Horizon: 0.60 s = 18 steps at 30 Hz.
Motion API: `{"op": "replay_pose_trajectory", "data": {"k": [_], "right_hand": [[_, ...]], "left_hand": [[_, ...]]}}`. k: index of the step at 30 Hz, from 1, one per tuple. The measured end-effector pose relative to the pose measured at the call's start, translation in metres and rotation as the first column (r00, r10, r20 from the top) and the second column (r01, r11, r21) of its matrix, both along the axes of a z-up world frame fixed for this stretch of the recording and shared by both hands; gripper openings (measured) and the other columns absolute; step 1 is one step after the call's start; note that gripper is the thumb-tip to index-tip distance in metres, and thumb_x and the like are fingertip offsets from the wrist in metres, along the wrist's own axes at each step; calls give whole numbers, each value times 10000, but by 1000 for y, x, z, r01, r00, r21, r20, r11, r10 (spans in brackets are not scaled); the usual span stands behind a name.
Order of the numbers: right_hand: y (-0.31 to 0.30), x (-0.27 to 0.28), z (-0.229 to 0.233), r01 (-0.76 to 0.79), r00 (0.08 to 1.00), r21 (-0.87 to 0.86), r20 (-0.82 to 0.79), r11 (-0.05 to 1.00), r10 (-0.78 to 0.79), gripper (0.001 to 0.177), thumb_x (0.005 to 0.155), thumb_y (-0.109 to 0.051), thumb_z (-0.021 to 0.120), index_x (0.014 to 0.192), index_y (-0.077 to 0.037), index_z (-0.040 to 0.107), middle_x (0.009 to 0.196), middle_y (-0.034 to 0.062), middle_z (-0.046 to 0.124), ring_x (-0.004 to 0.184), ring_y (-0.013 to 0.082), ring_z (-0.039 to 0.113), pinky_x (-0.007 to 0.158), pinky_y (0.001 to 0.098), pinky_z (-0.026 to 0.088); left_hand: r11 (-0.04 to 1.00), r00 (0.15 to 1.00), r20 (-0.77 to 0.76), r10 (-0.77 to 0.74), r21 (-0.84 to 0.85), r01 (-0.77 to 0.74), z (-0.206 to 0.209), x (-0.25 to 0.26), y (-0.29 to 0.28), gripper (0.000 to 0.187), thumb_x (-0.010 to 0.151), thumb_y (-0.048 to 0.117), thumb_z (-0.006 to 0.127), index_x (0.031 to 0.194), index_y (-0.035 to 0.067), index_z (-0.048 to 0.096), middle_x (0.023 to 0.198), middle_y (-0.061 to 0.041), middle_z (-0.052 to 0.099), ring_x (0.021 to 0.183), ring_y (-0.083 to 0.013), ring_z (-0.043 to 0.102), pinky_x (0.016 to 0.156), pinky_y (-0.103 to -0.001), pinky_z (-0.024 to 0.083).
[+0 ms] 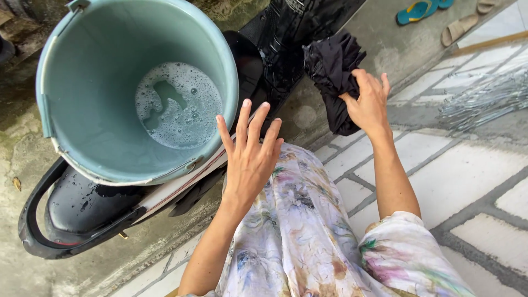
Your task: Cleaning and wiping down a scooter using a cloth and soapy water from a bucket.
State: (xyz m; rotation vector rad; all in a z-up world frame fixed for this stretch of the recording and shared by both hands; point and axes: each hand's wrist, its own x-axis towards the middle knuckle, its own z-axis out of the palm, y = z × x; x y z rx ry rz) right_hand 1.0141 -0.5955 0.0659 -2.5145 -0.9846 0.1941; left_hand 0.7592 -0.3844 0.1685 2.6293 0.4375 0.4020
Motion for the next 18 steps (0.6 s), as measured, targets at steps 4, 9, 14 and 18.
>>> {"op": "replay_pose_trajectory", "data": {"k": [4,9,14,18], "right_hand": [[-9,17,-4,51,997,22,53,998,-52,506,923,-217,837,1310,-37,565,1175,174,677,1161,392,614,1177,592,229],[-2,39,9,331,934,188,-205,925,-293,485,983,-245,809,1322,-24,540,1232,147,706,1196,333,635,1059,399,455],[-17,84,-12,403,903,344,-298,848,-308,454,1022,-204,753,1348,0,512,1279,146,680,1233,257,636,1093,338,460],[-49,136,-49,355,926,447,-286,821,-245,489,1056,-167,729,1425,32,477,1387,162,615,1292,249,580,1150,346,413]], "left_hand": [[999,999,-22,-35,-23,35,-8,5,-8,373,950,218,740,1299,141,632,1546,-78,460,1541,-331,306,1229,-737,98],[997,999,-13,-49,-64,48,-20,21,-21,377,956,221,737,1307,135,629,1553,-84,451,1545,-331,297,1227,-743,92],[995,999,-32,-29,-100,26,-27,60,-30,388,935,217,740,1297,129,631,1552,-84,446,1545,-340,291,1221,-746,98],[992,999,-45,14,-124,-20,-38,106,-44,386,919,216,744,1276,122,632,1545,-95,448,1535,-355,287,1201,-749,100]]}}
